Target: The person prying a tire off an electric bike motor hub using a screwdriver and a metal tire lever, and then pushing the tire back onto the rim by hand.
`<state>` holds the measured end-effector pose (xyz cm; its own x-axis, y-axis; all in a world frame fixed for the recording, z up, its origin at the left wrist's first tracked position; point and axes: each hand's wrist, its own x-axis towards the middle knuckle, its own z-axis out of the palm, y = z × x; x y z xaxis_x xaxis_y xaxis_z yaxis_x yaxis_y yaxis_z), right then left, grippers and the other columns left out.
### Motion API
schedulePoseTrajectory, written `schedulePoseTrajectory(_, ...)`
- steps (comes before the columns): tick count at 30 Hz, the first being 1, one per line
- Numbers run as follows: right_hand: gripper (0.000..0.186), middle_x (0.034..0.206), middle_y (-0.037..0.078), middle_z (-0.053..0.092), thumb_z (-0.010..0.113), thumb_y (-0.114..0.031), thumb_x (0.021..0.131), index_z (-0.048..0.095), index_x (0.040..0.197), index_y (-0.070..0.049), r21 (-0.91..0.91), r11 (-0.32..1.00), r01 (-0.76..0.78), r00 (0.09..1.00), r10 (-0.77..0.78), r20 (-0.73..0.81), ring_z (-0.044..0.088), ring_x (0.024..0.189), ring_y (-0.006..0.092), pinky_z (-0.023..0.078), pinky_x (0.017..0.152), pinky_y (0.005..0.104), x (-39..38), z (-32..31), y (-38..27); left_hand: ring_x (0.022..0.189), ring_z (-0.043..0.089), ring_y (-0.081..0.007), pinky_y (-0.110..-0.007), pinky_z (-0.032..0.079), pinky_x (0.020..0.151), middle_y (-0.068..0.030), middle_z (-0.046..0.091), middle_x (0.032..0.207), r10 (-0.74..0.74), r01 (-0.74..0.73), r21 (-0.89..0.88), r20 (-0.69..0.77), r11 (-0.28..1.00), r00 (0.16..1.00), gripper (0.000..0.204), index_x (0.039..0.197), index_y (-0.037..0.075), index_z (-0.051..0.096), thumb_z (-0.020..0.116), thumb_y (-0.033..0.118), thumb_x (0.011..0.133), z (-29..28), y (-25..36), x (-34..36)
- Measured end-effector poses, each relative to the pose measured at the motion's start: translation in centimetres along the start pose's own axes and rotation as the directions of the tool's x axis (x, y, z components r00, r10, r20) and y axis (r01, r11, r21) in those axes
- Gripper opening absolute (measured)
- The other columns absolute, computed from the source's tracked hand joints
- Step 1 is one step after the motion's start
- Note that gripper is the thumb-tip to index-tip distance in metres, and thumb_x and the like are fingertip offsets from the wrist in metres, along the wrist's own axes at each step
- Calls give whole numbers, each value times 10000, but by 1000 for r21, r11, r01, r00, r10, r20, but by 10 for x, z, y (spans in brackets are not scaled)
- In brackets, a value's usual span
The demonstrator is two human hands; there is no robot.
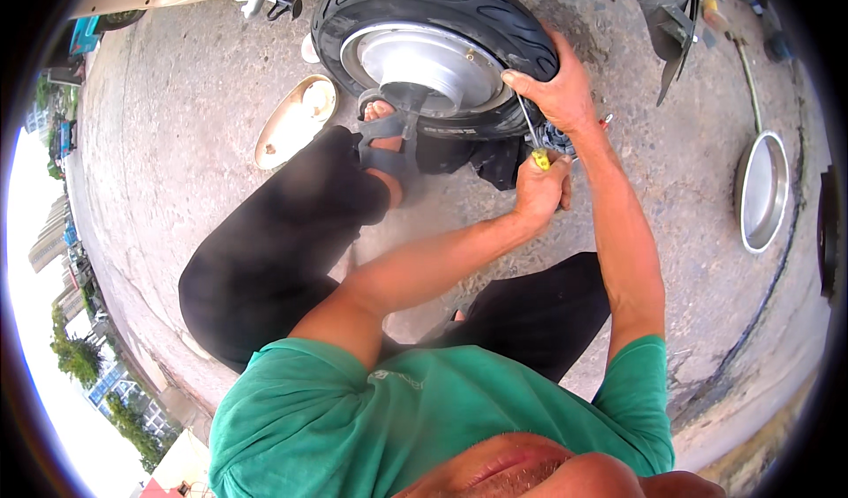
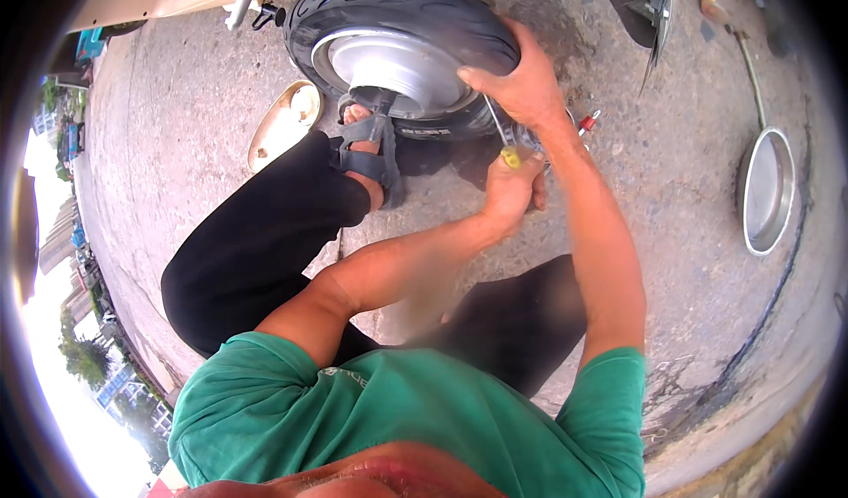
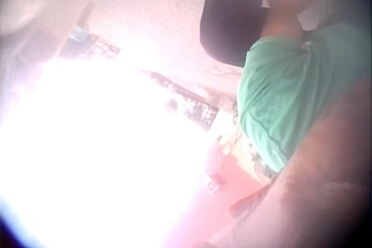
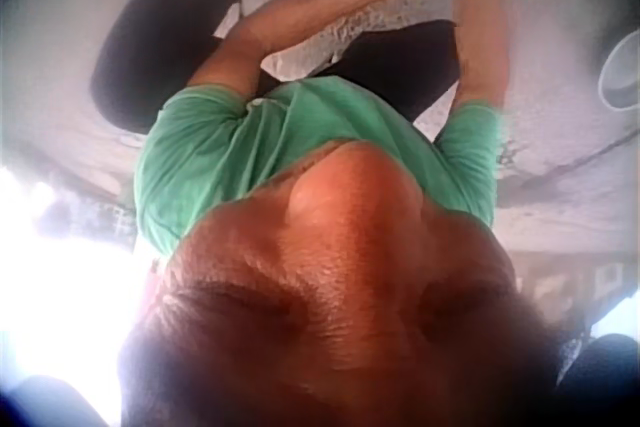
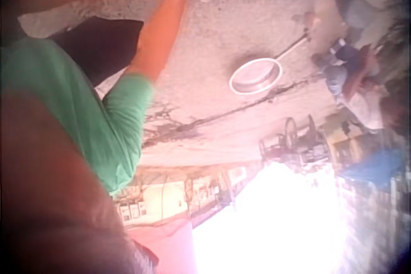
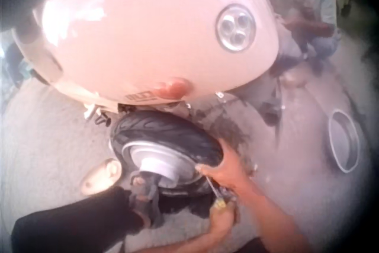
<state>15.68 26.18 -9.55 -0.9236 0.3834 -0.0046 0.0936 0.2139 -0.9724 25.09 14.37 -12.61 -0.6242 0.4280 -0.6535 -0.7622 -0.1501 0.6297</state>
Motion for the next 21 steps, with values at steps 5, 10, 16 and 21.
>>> schedulePoseTrajectory(5, 883, 1259, 202, 677, 945, -256, 680, 530, 1394, 56, 107, 994, -32, 985, 50, -164, 654, 1173, 252, 501, 1038, 380, -25, 17, 19, 438, 511, -144, -299, 402, 399, -43, 571, 618, 17, -19, 90, 15, 996, 1000, 97, 922, 52, 571, 573, 118, 993, -6, 1, 0)
schedulePoseTrajectory(10, 773, 1201, 180, 698, 897, -172, 703, 543, 1349, 60, 77, 996, -52, 995, 58, -80, 670, 1098, 236, 522, 995, 371, -22, 10, 23, 433, 505, -135, -313, 405, 411, -46, 562, 607, 9, -17, 178, 41, 984, 999, 97, 928, 13, 567, 580, 86, 990, -23, 7, 1)
schedulePoseTrajectory(16, 731, 1222, 161, 683, 873, -132, 723, 535, 1342, 62, 53, 994, -93, 991, 97, -90, 654, 1103, 209, 518, 995, 363, -23, 9, 21, 513, 526, -112, -296, 426, 466, -29, 558, 635, 70, -84, 431, 48, 898, 996, 112, 937, 26, 567, 635, 98, 988, -99, -12, 22)
schedulePoseTrajectory(21, 746, 1227, 151, 680, 872, -130, 727, 521, 1357, 61, 86, 993, -78, 996, 82, -47, 649, 1110, 208, 515, 997, 356, -20, 6, 25, 587, 593, -176, -352, 497, 557, -85, 609, 730, -103, 106, 623, -41, 775, 994, 225, 1020, 20, 554, 699, 174, 942, -137, -22, -2)
